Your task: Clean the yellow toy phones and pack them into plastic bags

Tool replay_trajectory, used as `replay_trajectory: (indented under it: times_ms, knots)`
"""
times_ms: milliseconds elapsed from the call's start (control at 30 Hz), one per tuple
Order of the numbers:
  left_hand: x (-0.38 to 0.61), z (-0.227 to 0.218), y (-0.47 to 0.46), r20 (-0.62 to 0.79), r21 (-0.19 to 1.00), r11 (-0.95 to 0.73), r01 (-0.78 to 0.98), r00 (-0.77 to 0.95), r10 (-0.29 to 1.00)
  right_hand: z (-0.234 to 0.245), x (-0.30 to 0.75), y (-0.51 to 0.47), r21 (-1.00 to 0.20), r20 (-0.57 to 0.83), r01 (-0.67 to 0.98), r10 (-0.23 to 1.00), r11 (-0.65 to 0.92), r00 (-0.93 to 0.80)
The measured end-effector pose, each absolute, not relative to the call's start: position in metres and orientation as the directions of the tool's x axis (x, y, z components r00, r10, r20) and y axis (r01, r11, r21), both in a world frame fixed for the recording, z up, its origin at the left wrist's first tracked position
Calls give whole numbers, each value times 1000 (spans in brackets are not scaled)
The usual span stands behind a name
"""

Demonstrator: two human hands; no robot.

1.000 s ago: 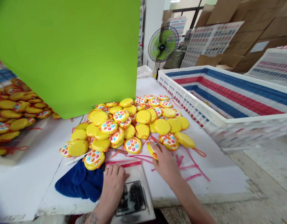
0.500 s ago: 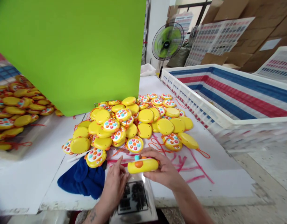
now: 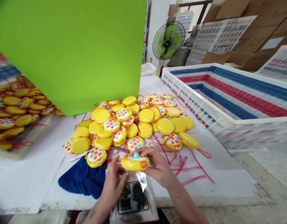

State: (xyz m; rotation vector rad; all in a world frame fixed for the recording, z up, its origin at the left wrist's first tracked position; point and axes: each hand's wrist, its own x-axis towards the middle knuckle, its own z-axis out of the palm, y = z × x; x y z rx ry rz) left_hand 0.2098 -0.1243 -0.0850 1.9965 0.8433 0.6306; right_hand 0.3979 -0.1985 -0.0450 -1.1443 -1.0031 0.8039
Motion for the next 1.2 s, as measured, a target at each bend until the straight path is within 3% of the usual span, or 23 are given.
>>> replay_trajectory:
  times_ms: [133, 200, 333, 433, 567, 733, 1033, 1200]
  knots:
    - [210, -84, -126, 143, 808, -478, 344, 672, 726, -34, 402, -196, -919, 337, 37, 735, 392, 588]
    - [211, -84, -127, 146, 809, -478, 341, 671, 727, -30, 405, -197, -923, 347, 71, 734, 379, 584]
    - [210, -82, -127, 139, 821, -456, 343, 654, 743, -26, 414, -209, -955, 276, 173, 932, 239, 234]
    - [209, -81, -125, 161, 785, -507, 357, 672, 723, -30, 414, -217, -971, 163, 188, 984, 147, 74]
    - [211, -80, -124, 254, 644, -674, 361, 731, 634, -42, 407, -208, -982, 146, 153, 958, 110, 247]
    - [214, -81, -126, 457, 468, -815, 342, 696, 554, -48, 397, -183, -906, 95, 422, 953, -37, 288]
    - [209, -81, -124, 528, 423, -825, 376, 637, 561, -49, 373, -166, -831, 100, 556, 983, -3, 155]
    - [212, -80, -122, 449, 502, -747, 436, 608, 655, -50, 389, -178, -738, 128, 653, 915, -170, 383]
